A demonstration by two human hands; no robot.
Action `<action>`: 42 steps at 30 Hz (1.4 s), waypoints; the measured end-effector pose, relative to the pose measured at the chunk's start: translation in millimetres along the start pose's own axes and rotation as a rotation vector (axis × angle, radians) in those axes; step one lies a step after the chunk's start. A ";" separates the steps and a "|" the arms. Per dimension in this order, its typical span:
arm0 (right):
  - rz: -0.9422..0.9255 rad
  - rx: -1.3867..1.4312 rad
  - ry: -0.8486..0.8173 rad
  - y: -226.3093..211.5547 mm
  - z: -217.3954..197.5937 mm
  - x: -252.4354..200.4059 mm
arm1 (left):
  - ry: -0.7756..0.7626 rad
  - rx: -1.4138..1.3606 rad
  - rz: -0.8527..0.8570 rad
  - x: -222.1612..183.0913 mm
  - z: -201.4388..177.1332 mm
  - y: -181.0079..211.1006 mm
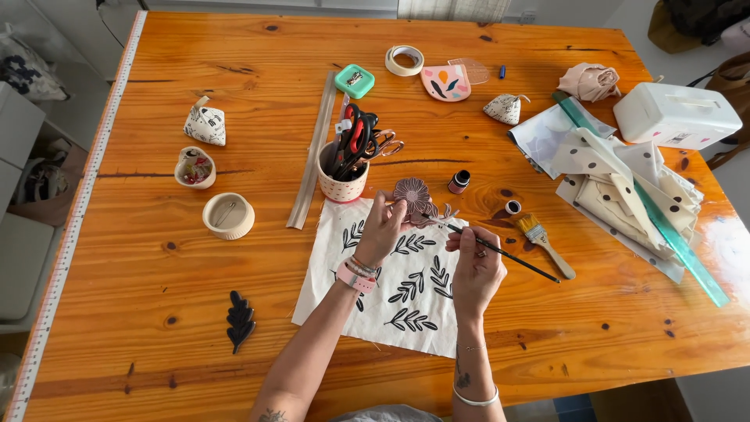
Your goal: The person is organizing craft materials, picking items from a shelf, and then using a paintbrush to apply paint to a small decorative leaf-shaped object on a wooden table.
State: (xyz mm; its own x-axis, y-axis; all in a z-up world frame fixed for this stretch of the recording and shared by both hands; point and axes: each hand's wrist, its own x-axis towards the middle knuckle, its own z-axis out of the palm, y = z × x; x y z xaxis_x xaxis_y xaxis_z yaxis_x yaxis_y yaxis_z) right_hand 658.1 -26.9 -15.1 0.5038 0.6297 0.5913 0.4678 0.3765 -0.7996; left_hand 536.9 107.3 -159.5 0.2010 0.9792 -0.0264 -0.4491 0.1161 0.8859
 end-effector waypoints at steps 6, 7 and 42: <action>-0.027 -0.019 -0.004 4.1 0.5 0.3 | -0.032 -0.006 -0.002 3.2 -3.7 -6.4; -0.030 -0.023 -0.005 3.9 1.0 0.3 | -0.038 0.002 0.001 3.4 -4.0 -6.5; -0.050 0.008 0.026 1.6 5.7 -2.9 | -0.050 0.006 -0.005 -11.3 6.3 27.7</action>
State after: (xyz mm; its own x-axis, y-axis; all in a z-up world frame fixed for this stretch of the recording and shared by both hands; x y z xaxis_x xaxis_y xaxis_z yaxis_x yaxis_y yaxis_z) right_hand 653.3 -24.2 -18.7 0.4988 0.5924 0.6327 0.4873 0.4120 -0.7699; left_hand 527.6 98.4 -131.7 0.2464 0.9691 -0.0077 -0.4425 0.1196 0.8887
